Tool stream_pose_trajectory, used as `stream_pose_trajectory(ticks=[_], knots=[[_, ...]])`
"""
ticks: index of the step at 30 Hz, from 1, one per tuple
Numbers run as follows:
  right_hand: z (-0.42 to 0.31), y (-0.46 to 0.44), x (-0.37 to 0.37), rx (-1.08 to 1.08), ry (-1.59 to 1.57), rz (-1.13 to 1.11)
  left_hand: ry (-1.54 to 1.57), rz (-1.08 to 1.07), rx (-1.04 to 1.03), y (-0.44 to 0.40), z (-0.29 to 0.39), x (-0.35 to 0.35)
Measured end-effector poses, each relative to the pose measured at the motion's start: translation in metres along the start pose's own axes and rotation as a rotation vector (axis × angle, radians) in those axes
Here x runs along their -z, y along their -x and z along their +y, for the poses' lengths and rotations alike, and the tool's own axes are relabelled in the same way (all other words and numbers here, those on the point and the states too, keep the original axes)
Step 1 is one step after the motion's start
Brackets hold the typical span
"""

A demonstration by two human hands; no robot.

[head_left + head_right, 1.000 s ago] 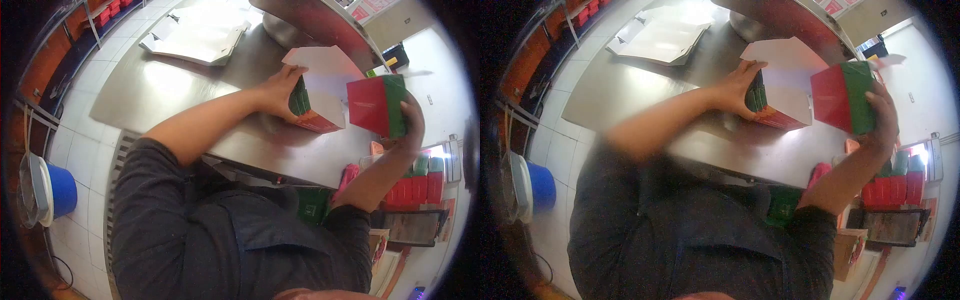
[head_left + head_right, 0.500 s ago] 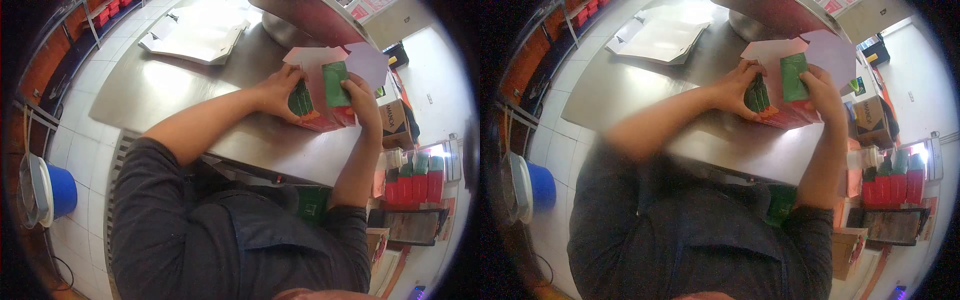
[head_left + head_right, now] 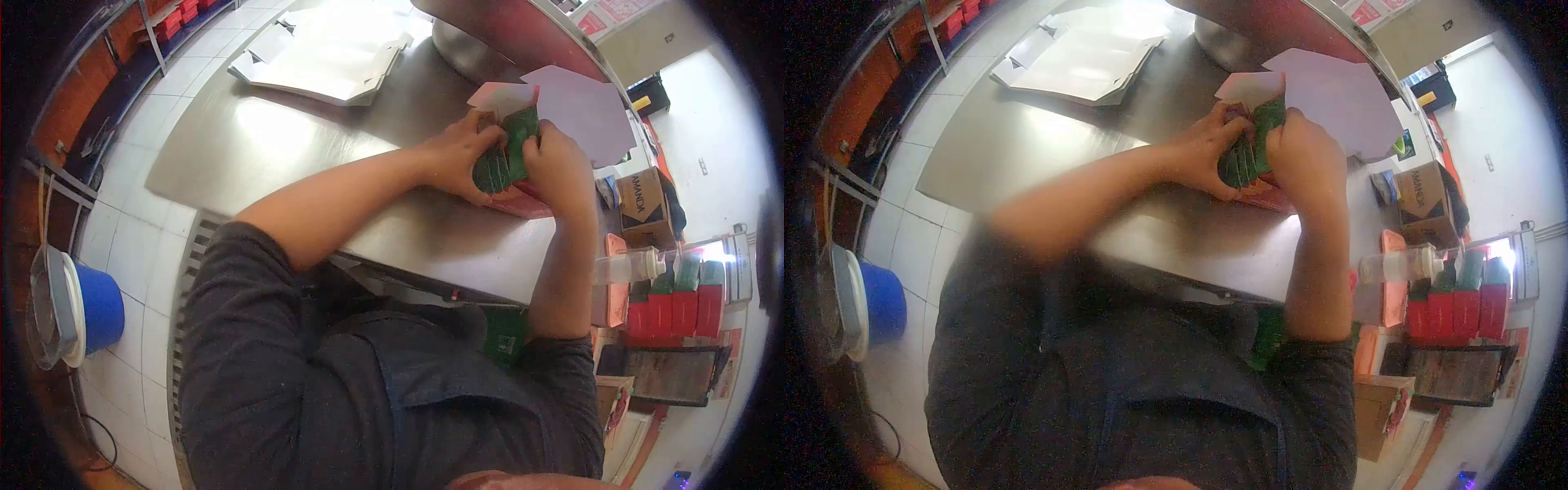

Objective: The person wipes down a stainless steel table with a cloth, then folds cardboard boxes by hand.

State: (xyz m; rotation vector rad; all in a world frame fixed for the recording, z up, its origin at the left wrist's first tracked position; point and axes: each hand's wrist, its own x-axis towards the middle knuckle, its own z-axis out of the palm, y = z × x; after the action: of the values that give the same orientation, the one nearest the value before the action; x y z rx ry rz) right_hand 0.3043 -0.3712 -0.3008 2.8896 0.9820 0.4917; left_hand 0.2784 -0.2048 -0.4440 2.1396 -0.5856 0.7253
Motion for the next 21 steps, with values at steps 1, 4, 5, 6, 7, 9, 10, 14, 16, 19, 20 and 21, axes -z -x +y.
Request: stream_pose_trajectory(ticks=[1, 4, 5, 6, 7, 9, 10, 14, 16, 19, 20, 21], knots=[[-0.005, 0.002, -0.001, -0.013, 0.021, 0.012, -0.003, 0.024, -0.015, 0.000, -0.002, -0.002], [-0.006, 0.003, -0.009, -0.026, 0.028, 0.045, 0.046, 0.019, -0.028, 0.000, -0.004, -0.002], [-0.006, 0.003, -0.012, -0.027, 0.021, 0.055, 0.047, 0.024, -0.034, 0.000, -0.005, -0.002], [-0.007, 0.004, -0.012, -0.038, 0.000, 0.062, 0.047, 0.029, -0.040, 0.000, -0.005, -0.002], [-0.010, 0.006, -0.012, -0.048, -0.021, 0.069, 0.047, 0.035, -0.045, 0.000, -0.005, -0.002], [-0.014, 0.010, -0.012, -0.055, -0.065, 0.087, 0.043, 0.038, -0.023, 0.000, -0.003, -0.001], [-0.017, 0.012, -0.012, -0.053, -0.086, 0.099, 0.044, 0.039, -0.013, 0.000, -0.002, -0.001], [-0.023, 0.019, -0.007, -0.034, -0.148, 0.114, 0.017, 0.019, -0.004, -0.001, -0.005, -0.003], [-0.022, 0.019, -0.007, -0.030, -0.141, 0.095, 0.024, 0.039, -0.032, -0.001, -0.006, -0.002], [-0.019, 0.020, -0.013, -0.035, -0.126, 0.084, 0.045, -0.024, 0.002, 0.000, 0.002, 0.007], [-0.018, 0.021, -0.016, -0.038, -0.120, 0.084, 0.040, -0.024, 0.014, 0.000, 0.004, 0.007], [-0.019, 0.021, -0.019, -0.033, -0.120, 0.102, 0.034, -0.024, 0.025, 0.001, 0.006, 0.008]])
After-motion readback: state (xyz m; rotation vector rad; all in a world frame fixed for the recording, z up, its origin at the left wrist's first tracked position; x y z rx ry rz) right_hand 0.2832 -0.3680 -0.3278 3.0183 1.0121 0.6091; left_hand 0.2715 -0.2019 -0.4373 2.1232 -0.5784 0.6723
